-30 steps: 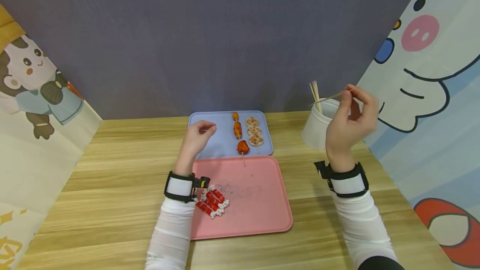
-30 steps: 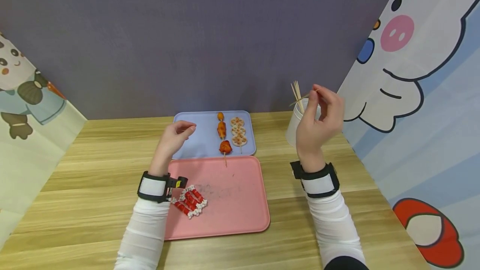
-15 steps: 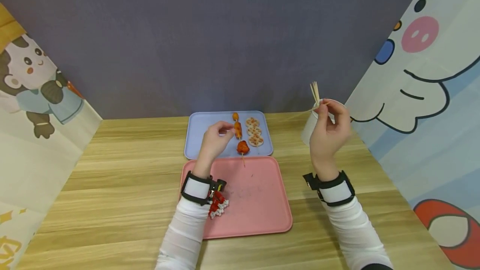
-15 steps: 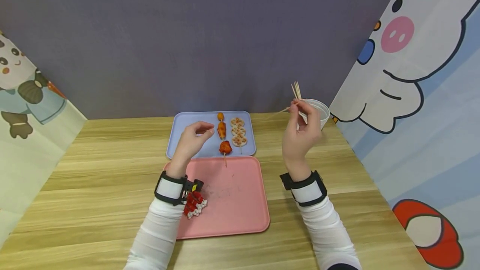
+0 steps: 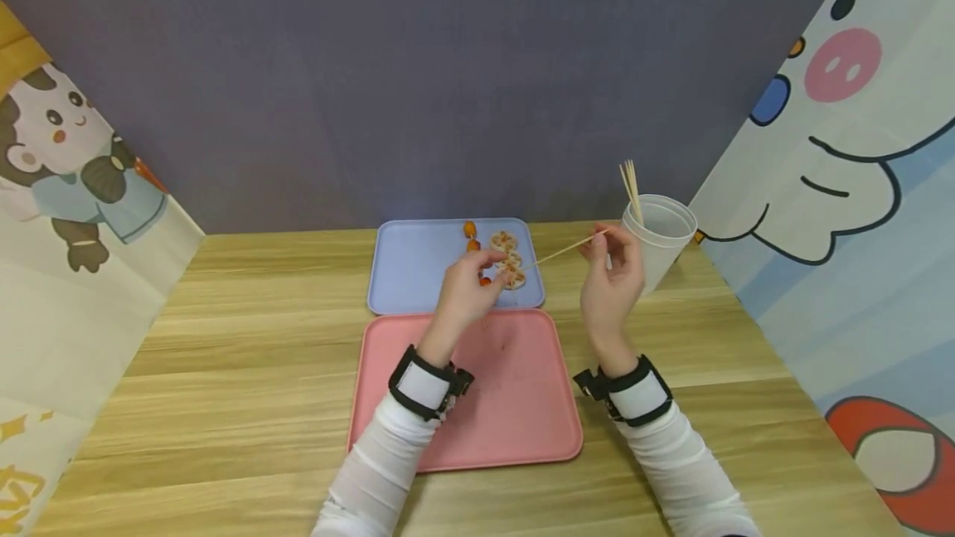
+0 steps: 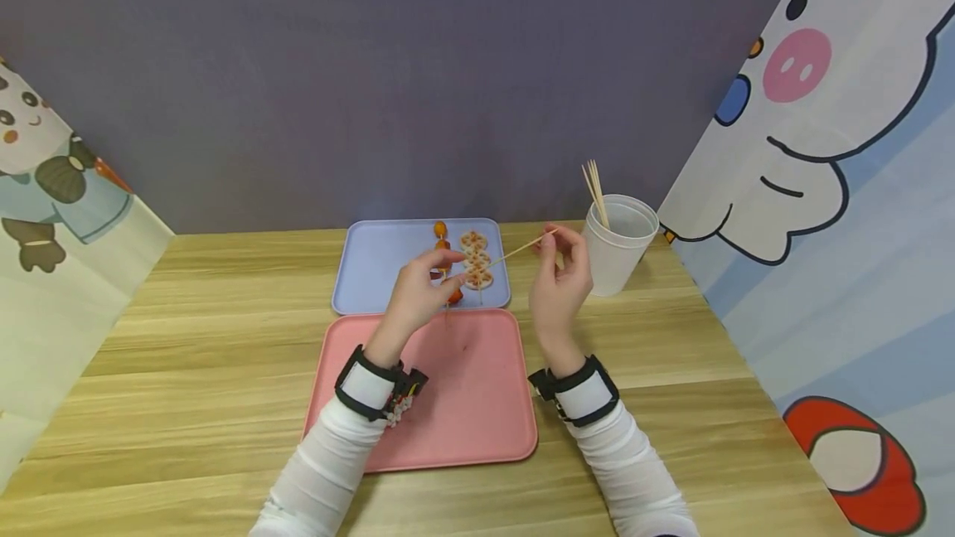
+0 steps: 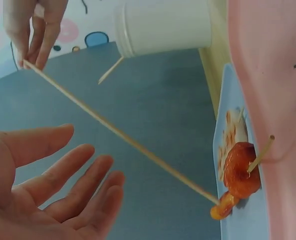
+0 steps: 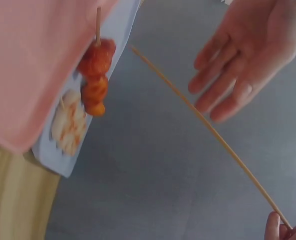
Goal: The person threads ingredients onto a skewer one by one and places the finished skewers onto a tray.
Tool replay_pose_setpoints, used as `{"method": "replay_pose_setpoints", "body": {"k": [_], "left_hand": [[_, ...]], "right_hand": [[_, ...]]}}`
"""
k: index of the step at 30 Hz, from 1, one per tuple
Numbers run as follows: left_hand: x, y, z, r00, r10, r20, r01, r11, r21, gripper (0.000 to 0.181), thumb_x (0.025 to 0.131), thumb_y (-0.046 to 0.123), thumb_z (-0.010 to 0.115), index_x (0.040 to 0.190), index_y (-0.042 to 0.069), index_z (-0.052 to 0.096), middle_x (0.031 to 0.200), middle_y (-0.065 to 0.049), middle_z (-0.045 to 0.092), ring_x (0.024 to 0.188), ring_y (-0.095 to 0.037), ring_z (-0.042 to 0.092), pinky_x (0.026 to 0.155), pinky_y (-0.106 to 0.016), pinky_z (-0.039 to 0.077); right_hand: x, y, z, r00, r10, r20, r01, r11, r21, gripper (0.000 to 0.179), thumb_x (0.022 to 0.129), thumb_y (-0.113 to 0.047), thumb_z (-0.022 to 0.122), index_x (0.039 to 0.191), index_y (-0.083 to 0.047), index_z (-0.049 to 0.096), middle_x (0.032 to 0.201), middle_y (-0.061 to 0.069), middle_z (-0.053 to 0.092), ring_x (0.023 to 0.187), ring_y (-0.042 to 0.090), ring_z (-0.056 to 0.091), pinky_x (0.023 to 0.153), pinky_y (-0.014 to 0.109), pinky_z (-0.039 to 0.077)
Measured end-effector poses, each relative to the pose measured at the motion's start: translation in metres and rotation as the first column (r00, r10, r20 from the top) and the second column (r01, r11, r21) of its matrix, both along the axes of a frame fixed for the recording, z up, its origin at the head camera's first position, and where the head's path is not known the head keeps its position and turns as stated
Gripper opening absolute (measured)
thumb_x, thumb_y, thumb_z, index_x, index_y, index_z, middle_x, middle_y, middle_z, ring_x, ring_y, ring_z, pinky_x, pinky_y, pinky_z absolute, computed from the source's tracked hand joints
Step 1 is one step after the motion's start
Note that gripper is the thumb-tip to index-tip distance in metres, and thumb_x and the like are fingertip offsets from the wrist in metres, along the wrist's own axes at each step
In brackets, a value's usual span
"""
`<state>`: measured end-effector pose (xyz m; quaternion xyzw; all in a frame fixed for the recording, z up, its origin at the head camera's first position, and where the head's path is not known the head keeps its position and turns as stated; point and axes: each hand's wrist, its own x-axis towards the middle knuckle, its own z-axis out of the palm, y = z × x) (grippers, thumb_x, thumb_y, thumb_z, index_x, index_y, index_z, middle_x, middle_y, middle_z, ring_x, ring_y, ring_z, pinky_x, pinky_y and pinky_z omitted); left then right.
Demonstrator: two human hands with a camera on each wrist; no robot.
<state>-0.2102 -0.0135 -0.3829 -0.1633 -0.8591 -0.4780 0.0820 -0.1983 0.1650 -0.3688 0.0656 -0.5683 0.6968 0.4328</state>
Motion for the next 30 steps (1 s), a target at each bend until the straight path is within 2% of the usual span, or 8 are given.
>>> {"method": "replay_pose_setpoints", "body": {"k": [3,6,11,20,30], "left_hand": [[0.002,0.004,0.002,1.000,0.003,-0.014,-0.003,1.000,-0.018,0.031,0.085,0.015,0.069,0.115,0.008,0.067,0.114,-0.012,0.065,0.103,-0.026,0.062,0.082,-0.038,0.051],[0.004,0.006,0.004,1.000,0.005,-0.013,-0.005,1.000,-0.016,0.030,0.085,0.015,0.070,0.114,0.008,0.068,0.113,-0.009,0.066,0.103,-0.023,0.062,0.082,-0.037,0.051],[0.004,0.007,0.003,1.000,0.003,-0.026,-0.003,1.000,-0.026,0.025,0.086,0.013,0.069,0.110,0.007,0.070,0.109,-0.008,0.068,0.092,-0.020,0.063,0.074,-0.032,0.050],[0.006,0.008,-0.003,1.000,-0.020,-0.024,0.019,0.999,-0.037,0.015,0.087,0.010,0.068,0.101,0.008,0.073,0.099,-0.008,0.069,0.087,-0.021,0.064,0.073,-0.034,0.053],[0.004,0.008,-0.005,0.999,-0.007,-0.038,0.005,0.998,-0.063,0.009,0.086,0.011,0.068,0.093,0.012,0.074,0.090,-0.006,0.072,0.077,-0.017,0.064,0.068,-0.028,0.051]], "right_hand": [[0.001,-0.003,-0.004,0.999,0.023,0.041,-0.021,0.999,-0.044,0.015,0.092,-0.003,0.058,0.101,0.008,0.058,0.091,0.013,0.059,0.083,0.020,0.061,0.074,0.025,0.056],[0.001,-0.005,-0.007,0.994,0.057,0.090,-0.050,0.996,-0.073,0.018,0.092,-0.005,0.057,0.103,0.009,0.056,0.092,0.009,0.059,0.083,0.019,0.061,0.075,0.025,0.056],[0.003,-0.010,-0.011,0.983,0.117,0.142,-0.103,0.990,-0.099,0.020,0.093,-0.005,0.056,0.106,0.010,0.053,0.095,0.012,0.057,0.086,0.016,0.060,0.077,0.026,0.056],[0.005,-0.014,-0.018,0.963,0.196,0.182,-0.164,0.970,-0.177,0.011,0.095,-0.004,0.052,0.103,0.002,0.054,0.097,0.010,0.057,0.090,0.015,0.060,0.081,0.029,0.056],[0.007,-0.015,-0.018,0.958,0.205,0.199,-0.164,0.966,-0.202,0.014,0.095,-0.004,0.052,0.105,0.005,0.053,0.100,0.017,0.056,0.090,0.015,0.060,0.081,0.027,0.056]]}}
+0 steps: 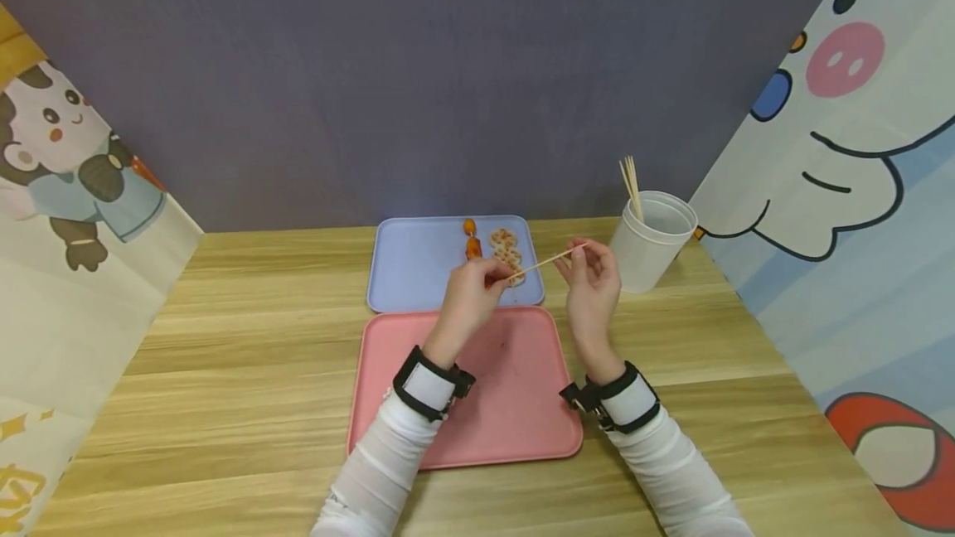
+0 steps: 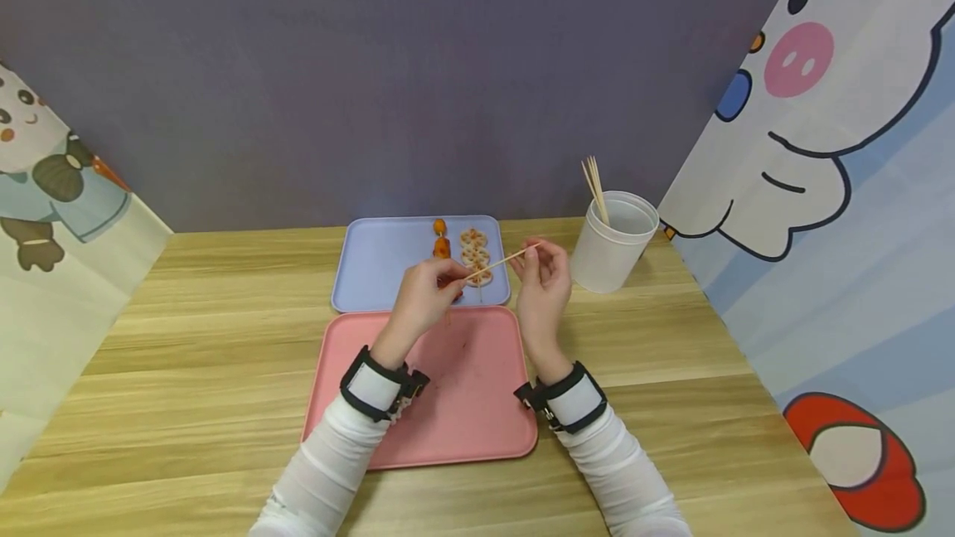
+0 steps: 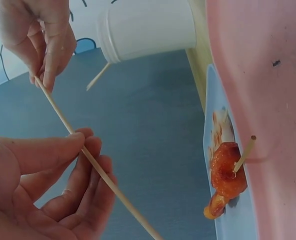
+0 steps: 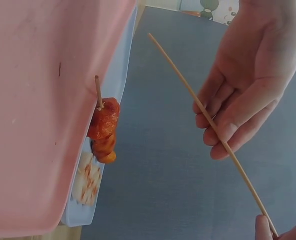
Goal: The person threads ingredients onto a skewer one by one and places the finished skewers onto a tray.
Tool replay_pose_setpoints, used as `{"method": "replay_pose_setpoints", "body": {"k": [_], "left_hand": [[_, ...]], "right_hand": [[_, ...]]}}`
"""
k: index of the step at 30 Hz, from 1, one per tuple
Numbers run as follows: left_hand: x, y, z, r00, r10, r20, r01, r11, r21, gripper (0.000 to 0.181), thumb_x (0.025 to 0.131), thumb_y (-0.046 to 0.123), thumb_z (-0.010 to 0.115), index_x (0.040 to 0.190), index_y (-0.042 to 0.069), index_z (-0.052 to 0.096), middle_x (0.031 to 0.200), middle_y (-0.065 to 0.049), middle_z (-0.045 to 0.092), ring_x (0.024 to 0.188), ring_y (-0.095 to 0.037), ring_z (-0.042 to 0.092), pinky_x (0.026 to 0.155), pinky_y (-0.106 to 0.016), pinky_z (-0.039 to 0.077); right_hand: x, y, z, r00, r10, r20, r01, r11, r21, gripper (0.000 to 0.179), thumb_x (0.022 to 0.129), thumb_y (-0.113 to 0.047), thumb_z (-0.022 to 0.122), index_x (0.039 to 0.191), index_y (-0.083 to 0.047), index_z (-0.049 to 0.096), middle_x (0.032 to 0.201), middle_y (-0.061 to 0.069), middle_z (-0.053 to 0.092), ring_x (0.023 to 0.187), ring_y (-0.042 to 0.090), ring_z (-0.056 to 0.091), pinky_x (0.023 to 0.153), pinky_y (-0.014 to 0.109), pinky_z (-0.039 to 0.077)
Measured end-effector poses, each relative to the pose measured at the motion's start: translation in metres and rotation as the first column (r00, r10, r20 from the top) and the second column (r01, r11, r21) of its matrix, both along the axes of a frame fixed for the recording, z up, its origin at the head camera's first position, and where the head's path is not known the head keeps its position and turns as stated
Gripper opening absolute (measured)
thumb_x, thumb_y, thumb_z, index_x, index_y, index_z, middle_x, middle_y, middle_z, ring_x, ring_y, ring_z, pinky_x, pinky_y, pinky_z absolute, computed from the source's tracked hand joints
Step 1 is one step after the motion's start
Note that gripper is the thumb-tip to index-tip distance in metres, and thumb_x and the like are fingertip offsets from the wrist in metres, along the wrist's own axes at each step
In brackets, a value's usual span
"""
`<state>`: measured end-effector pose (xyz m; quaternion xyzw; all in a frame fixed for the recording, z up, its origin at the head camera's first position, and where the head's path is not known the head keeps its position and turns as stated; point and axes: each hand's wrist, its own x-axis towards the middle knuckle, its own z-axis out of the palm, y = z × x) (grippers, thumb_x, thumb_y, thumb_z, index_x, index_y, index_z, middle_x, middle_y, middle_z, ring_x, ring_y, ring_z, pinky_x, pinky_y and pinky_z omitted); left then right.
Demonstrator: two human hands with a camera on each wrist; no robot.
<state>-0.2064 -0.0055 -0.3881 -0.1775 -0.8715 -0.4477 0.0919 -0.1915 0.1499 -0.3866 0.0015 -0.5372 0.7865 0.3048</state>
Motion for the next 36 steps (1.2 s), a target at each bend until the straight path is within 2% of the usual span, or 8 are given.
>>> {"method": "replay_pose_setpoints", "body": {"k": [7,10,13,19,26,29,32,36], "left_hand": [[-0.001,-0.001,-0.002,1.000,0.020,0.015,-0.020,1.000,0.021,0.010,0.086,0.011,0.068,0.094,0.012,0.074,0.088,-0.001,0.072,0.075,-0.014,0.064,0.065,-0.026,0.051],[-0.002,-0.002,-0.002,0.999,0.038,0.027,-0.041,0.993,0.115,0.011,0.086,0.008,0.067,0.096,0.009,0.073,0.088,-0.003,0.071,0.074,-0.015,0.064,0.062,-0.024,0.051],[-0.002,-0.002,-0.001,0.997,0.069,0.027,-0.074,0.969,0.234,0.011,0.086,0.007,0.067,0.096,0.007,0.072,0.088,-0.006,0.071,0.075,-0.016,0.065,0.061,-0.023,0.052],[-0.004,-0.005,0.004,0.992,0.126,0.012,-0.120,0.904,0.411,0.011,0.084,0.002,0.068,0.095,0.002,0.068,0.087,-0.011,0.070,0.077,-0.021,0.065,0.066,-0.029,0.054],[-0.005,-0.006,0.009,0.997,0.017,0.081,-0.063,0.788,0.612,0.013,0.086,-0.006,0.062,0.098,-0.010,0.061,0.098,-0.027,0.064,0.082,-0.034,0.065,0.069,-0.030,0.058],[-0.004,-0.006,0.011,0.992,-0.030,0.125,-0.062,0.744,0.666,0.016,0.088,-0.007,0.059,0.102,-0.014,0.058,0.103,-0.031,0.060,0.082,-0.027,0.065,0.075,-0.036,0.058],[-0.002,-0.006,0.014,0.984,-0.064,0.168,-0.078,0.691,0.719,0.018,0.089,-0.009,0.057,0.104,-0.017,0.056,0.102,-0.030,0.059,0.080,-0.016,0.064,0.080,-0.044,0.056],[0.000,-0.004,0.016,0.978,-0.083,0.194,-0.099,0.634,0.767,0.017,0.088,-0.010,0.056,0.104,-0.017,0.054,0.098,-0.024,0.060,0.078,-0.010,0.064,0.080,-0.041,0.056]], "right_hand": [[-0.003,0.001,0.000,1.000,0.024,-0.007,-0.024,0.999,0.023,0.024,0.095,-0.006,0.051,0.114,0.010,0.051,0.102,0.013,0.058,0.096,0.020,0.060,0.084,0.031,0.055],[-0.005,0.006,0.000,0.999,0.050,-0.020,-0.048,0.994,0.098,0.031,0.097,-0.008,0.050,0.120,0.013,0.049,0.104,0.013,0.059,0.101,0.029,0.059,0.086,0.035,0.055],[-0.007,0.015,-0.001,0.998,0.068,0.006,-0.068,0.974,0.216,0.034,0.096,-0.010,0.052,0.122,0.013,0.050,0.106,0.019,0.060,0.102,0.031,0.060,0.086,0.035,0.054],[-0.008,0.032,-0.002,0.976,0.126,0.177,-0.191,0.883,0.429,0.033,0.095,-0.011,0.056,0.120,0.009,0.056,0.111,0.030,0.061,0.090,0.010,0.066,0.079,0.023,0.055],[-0.005,0.041,-0.005,0.944,0.167,0.285,-0.299,0.799,0.522,0.033,0.093,-0.014,0.060,0.117,0.008,0.059,0.109,0.029,0.063,0.089,0.009,0.065,0.079,0.020,0.055],[-0.003,0.045,-0.010,0.925,0.198,0.324,-0.354,0.757,0.550,0.033,0.093,-0.016,0.061,0.116,0.006,0.061,0.110,0.027,0.064,0.090,0.008,0.066,0.079,0.020,0.055],[0.001,0.049,-0.014,0.894,0.239,0.379,-0.428,0.709,0.561,0.035,0.093,-0.019,0.061,0.118,0.004,0.062,0.114,0.024,0.065,0.092,0.007,0.068,0.079,0.021,0.055],[0.007,0.051,-0.017,0.845,0.303,0.440,-0.517,0.671,0.532,0.036,0.093,-0.020,0.061,0.121,0.004,0.061,0.116,0.024,0.064,0.093,0.008,0.069,0.081,0.027,0.056]]}}
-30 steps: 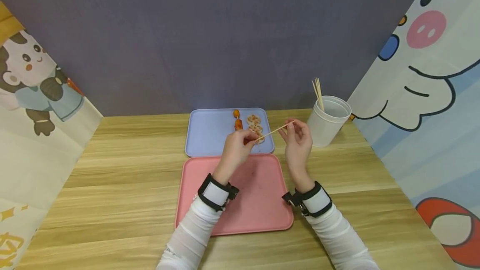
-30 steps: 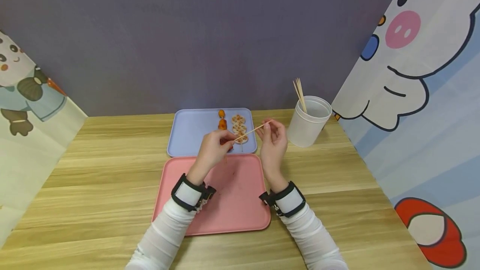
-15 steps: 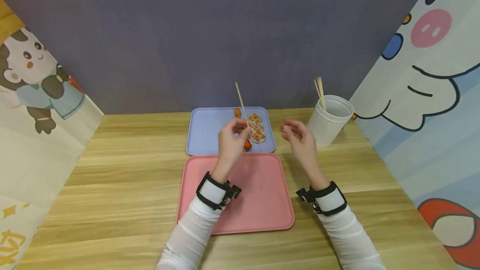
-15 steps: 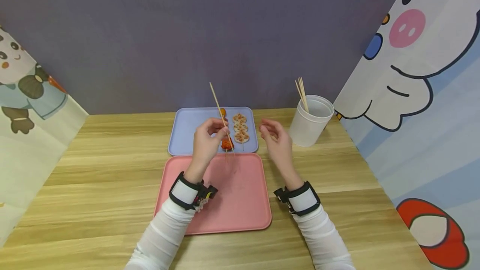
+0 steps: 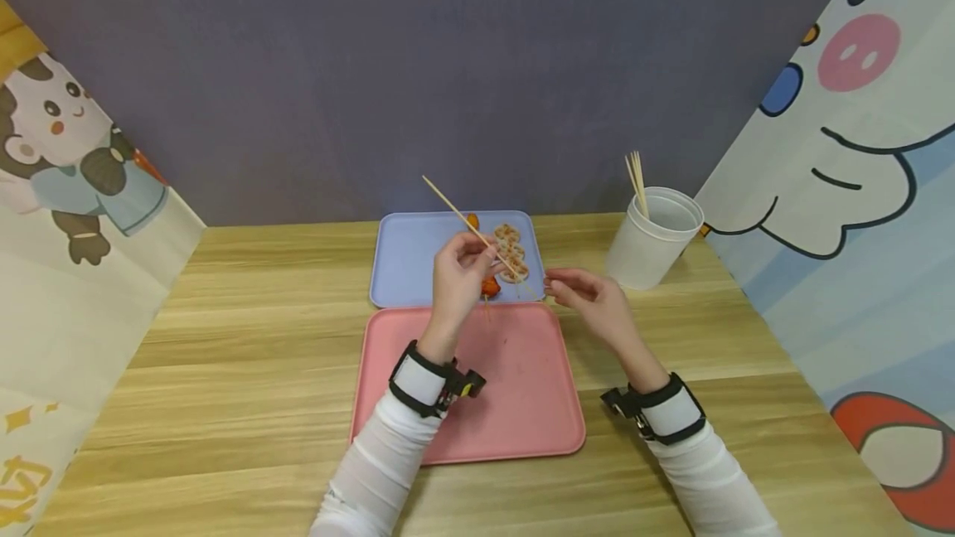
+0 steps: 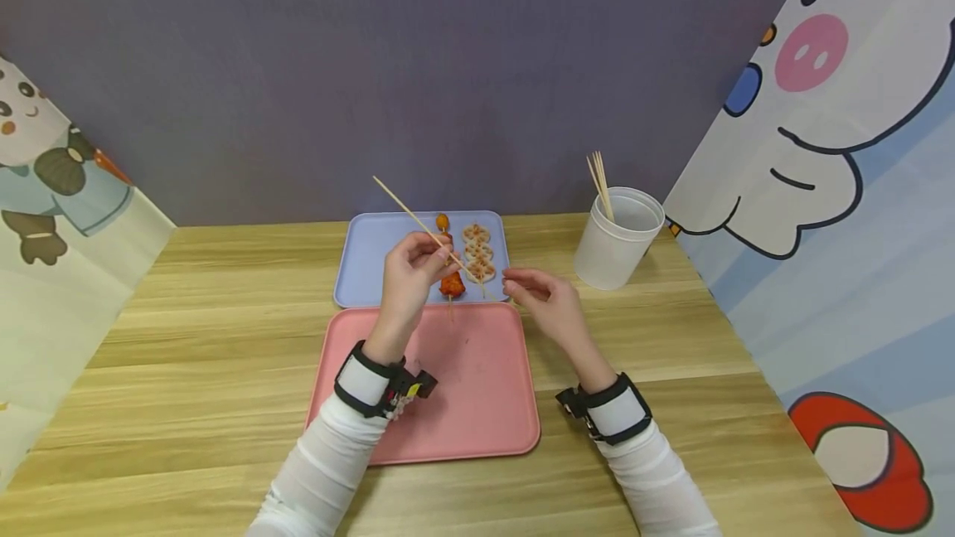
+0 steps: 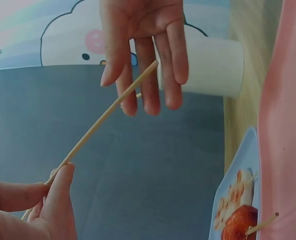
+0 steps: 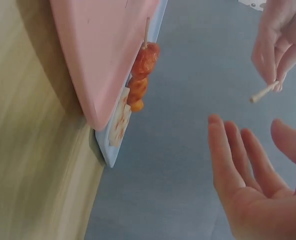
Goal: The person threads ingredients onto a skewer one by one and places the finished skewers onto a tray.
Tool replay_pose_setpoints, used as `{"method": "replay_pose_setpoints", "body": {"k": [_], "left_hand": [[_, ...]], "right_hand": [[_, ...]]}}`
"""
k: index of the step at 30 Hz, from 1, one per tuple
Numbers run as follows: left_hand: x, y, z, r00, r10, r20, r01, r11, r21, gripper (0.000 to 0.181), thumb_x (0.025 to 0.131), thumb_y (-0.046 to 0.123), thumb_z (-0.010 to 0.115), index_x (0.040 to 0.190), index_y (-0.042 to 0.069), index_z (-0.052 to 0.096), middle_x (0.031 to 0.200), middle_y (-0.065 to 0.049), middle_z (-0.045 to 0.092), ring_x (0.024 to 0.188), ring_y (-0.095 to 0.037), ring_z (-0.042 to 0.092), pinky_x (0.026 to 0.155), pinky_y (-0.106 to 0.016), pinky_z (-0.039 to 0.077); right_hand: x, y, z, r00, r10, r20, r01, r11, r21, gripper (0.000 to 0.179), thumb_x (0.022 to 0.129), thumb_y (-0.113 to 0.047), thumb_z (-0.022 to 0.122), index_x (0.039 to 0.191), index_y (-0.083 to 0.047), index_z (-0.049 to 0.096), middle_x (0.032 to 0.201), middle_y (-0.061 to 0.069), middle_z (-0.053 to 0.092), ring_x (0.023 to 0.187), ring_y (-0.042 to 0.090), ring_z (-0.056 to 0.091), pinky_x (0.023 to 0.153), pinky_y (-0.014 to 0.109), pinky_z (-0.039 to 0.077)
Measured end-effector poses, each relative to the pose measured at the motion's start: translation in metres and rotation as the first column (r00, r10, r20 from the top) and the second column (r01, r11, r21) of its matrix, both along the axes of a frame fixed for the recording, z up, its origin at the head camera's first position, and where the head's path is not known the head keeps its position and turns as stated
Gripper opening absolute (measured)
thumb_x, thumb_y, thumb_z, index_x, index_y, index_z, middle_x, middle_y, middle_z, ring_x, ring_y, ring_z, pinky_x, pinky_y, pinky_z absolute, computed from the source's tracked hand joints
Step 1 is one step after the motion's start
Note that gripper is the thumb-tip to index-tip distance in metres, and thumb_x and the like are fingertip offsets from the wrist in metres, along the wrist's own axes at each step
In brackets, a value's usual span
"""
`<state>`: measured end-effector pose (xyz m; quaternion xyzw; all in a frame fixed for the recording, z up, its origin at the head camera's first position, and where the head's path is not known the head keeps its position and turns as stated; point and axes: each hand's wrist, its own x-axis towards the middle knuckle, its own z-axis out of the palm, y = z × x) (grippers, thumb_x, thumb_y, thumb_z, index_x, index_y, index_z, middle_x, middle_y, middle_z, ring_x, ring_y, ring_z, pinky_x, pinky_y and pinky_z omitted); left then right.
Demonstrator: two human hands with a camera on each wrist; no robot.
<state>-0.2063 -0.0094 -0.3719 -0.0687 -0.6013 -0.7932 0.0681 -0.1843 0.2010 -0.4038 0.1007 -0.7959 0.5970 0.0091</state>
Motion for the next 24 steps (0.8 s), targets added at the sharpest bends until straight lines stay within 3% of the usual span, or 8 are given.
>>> {"method": "replay_pose_setpoints", "body": {"k": [5,10,16,24], "left_hand": [[0.002,0.001,0.002,0.999,-0.032,0.042,0.029,0.996,0.081,0.019,0.089,-0.010,0.055,0.105,-0.018,0.052,0.093,-0.010,0.060,0.078,-0.010,0.064,0.081,-0.041,0.056],[0.003,0.002,0.002,0.995,-0.077,0.063,0.067,0.987,0.147,0.016,0.090,-0.008,0.054,0.105,-0.014,0.053,0.094,-0.008,0.057,0.079,-0.012,0.063,0.085,-0.045,0.054],[0.004,0.002,0.001,0.994,-0.086,0.069,0.074,0.984,0.163,0.013,0.090,-0.008,0.054,0.103,-0.009,0.055,0.094,-0.008,0.056,0.081,-0.013,0.063,0.087,-0.045,0.053],[0.005,0.003,0.002,0.994,-0.094,0.063,0.083,0.986,0.147,0.018,0.090,-0.008,0.054,0.107,-0.015,0.053,0.094,-0.007,0.059,0.082,-0.015,0.065,0.079,-0.034,0.057]], "right_hand": [[0.009,-0.002,0.003,0.998,0.034,0.056,-0.033,0.999,-0.024,0.035,0.091,-0.017,0.064,0.118,0.005,0.063,0.117,0.024,0.063,0.092,0.007,0.068,0.080,0.030,0.056],[0.013,-0.003,0.006,0.996,0.060,0.071,-0.055,0.996,-0.070,0.032,0.090,-0.011,0.064,0.116,0.008,0.063,0.108,0.026,0.066,0.087,0.012,0.070,0.079,0.038,0.056],[0.015,-0.004,0.006,0.994,0.081,0.072,-0.074,0.992,-0.103,0.028,0.090,0.000,0.060,0.113,0.015,0.061,0.097,0.027,0.069,0.079,0.012,0.071,0.073,0.040,0.057],[0.017,-0.004,0.007,0.991,0.067,0.118,-0.045,0.983,-0.180,0.030,0.090,0.003,0.059,0.114,0.020,0.057,0.099,0.032,0.066,0.079,0.010,0.071,0.074,0.034,0.057]]}}
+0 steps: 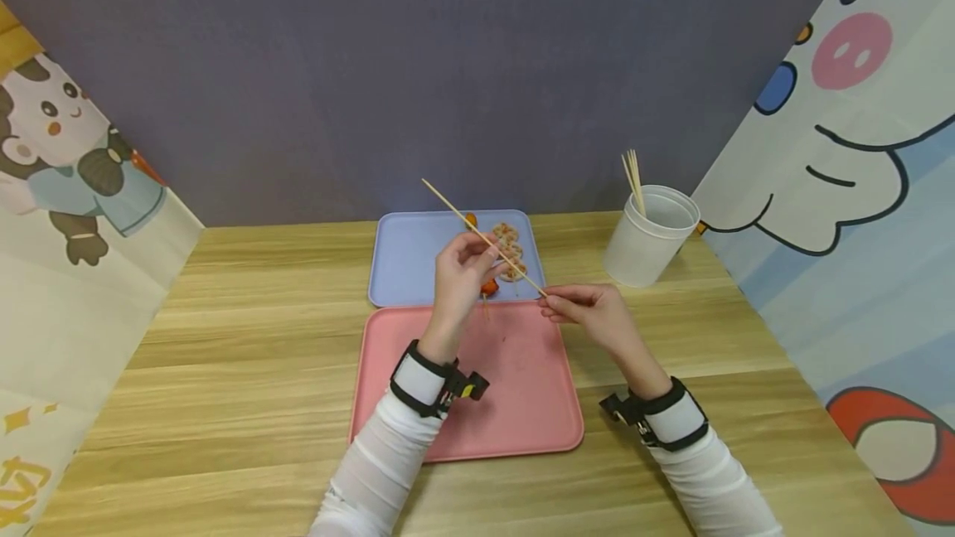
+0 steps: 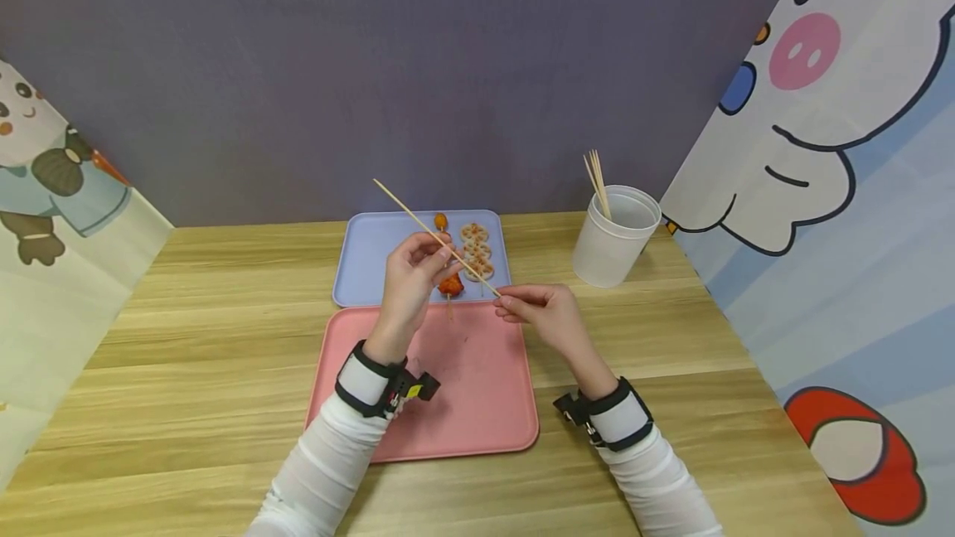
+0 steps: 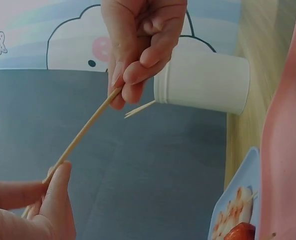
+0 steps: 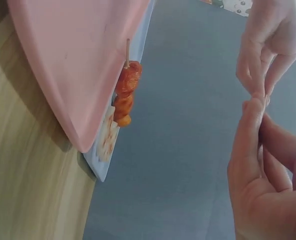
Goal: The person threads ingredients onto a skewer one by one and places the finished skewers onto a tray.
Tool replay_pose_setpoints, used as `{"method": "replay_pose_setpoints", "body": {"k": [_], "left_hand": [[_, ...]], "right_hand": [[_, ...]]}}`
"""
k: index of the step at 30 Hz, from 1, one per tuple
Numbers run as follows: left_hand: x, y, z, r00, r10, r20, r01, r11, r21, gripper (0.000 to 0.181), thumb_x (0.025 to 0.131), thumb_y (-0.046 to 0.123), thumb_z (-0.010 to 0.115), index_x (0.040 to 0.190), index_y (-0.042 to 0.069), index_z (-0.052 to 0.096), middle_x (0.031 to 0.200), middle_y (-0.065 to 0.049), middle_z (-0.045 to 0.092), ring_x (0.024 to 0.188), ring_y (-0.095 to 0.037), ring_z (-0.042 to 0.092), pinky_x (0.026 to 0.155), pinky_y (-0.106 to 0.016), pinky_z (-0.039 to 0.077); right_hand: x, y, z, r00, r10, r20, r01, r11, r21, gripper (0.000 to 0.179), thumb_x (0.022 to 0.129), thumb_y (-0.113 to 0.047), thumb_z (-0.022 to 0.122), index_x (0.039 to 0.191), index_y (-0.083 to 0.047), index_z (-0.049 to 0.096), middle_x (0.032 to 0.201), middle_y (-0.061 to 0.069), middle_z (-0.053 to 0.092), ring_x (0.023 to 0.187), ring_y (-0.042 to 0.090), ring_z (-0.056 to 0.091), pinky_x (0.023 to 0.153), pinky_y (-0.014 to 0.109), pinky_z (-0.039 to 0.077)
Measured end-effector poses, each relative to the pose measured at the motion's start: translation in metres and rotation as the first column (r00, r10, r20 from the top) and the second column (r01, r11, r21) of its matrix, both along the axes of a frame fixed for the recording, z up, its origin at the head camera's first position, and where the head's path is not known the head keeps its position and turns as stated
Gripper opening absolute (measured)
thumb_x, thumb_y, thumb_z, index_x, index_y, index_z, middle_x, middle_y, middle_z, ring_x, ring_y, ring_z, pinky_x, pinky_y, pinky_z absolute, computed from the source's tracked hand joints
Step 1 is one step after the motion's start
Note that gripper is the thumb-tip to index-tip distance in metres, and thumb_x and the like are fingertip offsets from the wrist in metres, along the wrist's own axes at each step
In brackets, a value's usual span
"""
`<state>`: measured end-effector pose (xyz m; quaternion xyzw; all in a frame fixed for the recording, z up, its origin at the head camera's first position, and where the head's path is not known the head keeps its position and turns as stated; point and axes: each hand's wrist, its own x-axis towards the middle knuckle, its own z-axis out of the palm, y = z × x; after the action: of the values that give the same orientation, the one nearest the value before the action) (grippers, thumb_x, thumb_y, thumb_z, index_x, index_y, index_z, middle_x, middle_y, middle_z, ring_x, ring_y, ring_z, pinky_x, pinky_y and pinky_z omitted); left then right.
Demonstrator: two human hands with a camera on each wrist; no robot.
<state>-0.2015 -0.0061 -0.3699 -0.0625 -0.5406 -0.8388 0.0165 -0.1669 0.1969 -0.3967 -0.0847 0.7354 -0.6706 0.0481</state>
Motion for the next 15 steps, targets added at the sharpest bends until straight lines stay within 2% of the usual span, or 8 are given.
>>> {"method": "replay_pose_setpoints", "body": {"k": [2,4,6,7,9,11,12,15], "left_hand": [[0.000,-0.003,0.001,0.999,-0.029,-0.014,0.028,0.999,-0.036,0.023,0.091,-0.005,0.056,0.109,-0.017,0.053,0.096,-0.011,0.062,0.082,-0.018,0.066,0.080,-0.036,0.057],[0.000,-0.011,0.003,0.997,-0.063,-0.033,0.057,0.988,-0.141,0.024,0.091,0.000,0.059,0.111,-0.014,0.057,0.098,-0.016,0.064,0.083,-0.023,0.067,0.081,-0.038,0.057],[0.002,-0.022,0.006,0.994,-0.089,-0.064,0.063,0.944,-0.325,0.025,0.091,0.007,0.062,0.111,-0.007,0.062,0.101,-0.017,0.066,0.086,-0.023,0.067,0.082,-0.037,0.056],[0.003,-0.028,0.007,0.992,-0.099,-0.083,0.054,0.901,-0.430,0.024,0.091,0.011,0.063,0.110,-0.003,0.064,0.101,-0.015,0.067,0.087,-0.023,0.067,0.082,-0.036,0.056],[0.006,-0.041,0.009,0.986,-0.110,-0.128,0.006,0.782,-0.623,0.021,0.090,0.017,0.065,0.108,0.005,0.067,0.100,-0.010,0.069,0.088,-0.021,0.066,0.079,-0.034,0.054],[0.009,-0.052,0.010,0.978,-0.118,-0.171,-0.051,0.661,-0.749,0.019,0.089,0.020,0.066,0.104,0.010,0.069,0.099,-0.004,0.070,0.088,-0.019,0.065,0.078,-0.032,0.053],[0.010,-0.057,0.009,0.974,-0.121,-0.192,-0.079,0.614,-0.785,0.018,0.088,0.021,0.067,0.103,0.010,0.070,0.099,-0.003,0.070,0.087,-0.018,0.064,0.077,-0.032,0.053],[0.016,-0.071,0.005,0.967,-0.125,-0.224,-0.123,0.538,-0.834,0.014,0.087,0.021,0.068,0.098,0.012,0.070,0.096,-0.002,0.070,0.085,-0.017,0.064,0.075,-0.032,0.054]], "right_hand": [[0.000,0.001,0.001,1.000,-0.008,-0.002,0.008,1.000,-0.027,0.031,0.089,0.003,0.060,0.114,0.021,0.056,0.096,0.027,0.069,0.078,0.010,0.071,0.074,0.035,0.057],[-0.001,0.004,-0.001,0.999,-0.011,-0.031,0.009,0.998,-0.060,0.032,0.088,0.002,0.062,0.112,0.023,0.056,0.092,0.020,0.072,0.077,0.012,0.071,0.074,0.035,0.057],[-0.003,0.011,-0.006,0.997,0.008,-0.077,-0.017,0.993,-0.115,0.031,0.088,0.000,0.063,0.111,0.021,0.059,0.091,0.017,0.072,0.079,0.015,0.072,0.074,0.034,0.057],[-0.008,0.018,-0.016,0.995,0.010,-0.102,-0.023,0.991,-0.132,0.031,0.088,-0.002,0.064,0.110,0.019,0.060,0.091,0.016,0.073,0.079,0.017,0.072,0.073,0.034,0.057],[-0.022,0.037,-0.041,0.989,0.009,-0.147,-0.030,0.989,-0.143,0.029,0.087,-0.005,0.066,0.110,0.012,0.065,0.093,0.015,0.073,0.082,0.020,0.072,0.072,0.033,0.057],[-0.037,0.057,-0.068,0.985,-0.004,-0.172,-0.019,0.991,-0.134,0.027,0.087,-0.007,0.066,0.111,0.005,0.067,0.096,0.015,0.073,0.084,0.023,0.072,0.073,0.034,0.057],[-0.044,0.067,-0.081,0.984,-0.017,-0.176,-0.007,0.991,-0.135,0.026,0.087,-0.005,0.066,0.112,0.004,0.068,0.097,0.016,0.072,0.084,0.024,0.072,0.072,0.035,0.057],[-0.052,0.084,-0.093,0.987,-0.045,-0.155,0.025,0.991,-0.130,0.028,0.087,-0.002,0.065,0.114,0.005,0.066,0.099,0.017,0.072,0.085,0.024,0.072,0.071,0.035,0.058]]}}
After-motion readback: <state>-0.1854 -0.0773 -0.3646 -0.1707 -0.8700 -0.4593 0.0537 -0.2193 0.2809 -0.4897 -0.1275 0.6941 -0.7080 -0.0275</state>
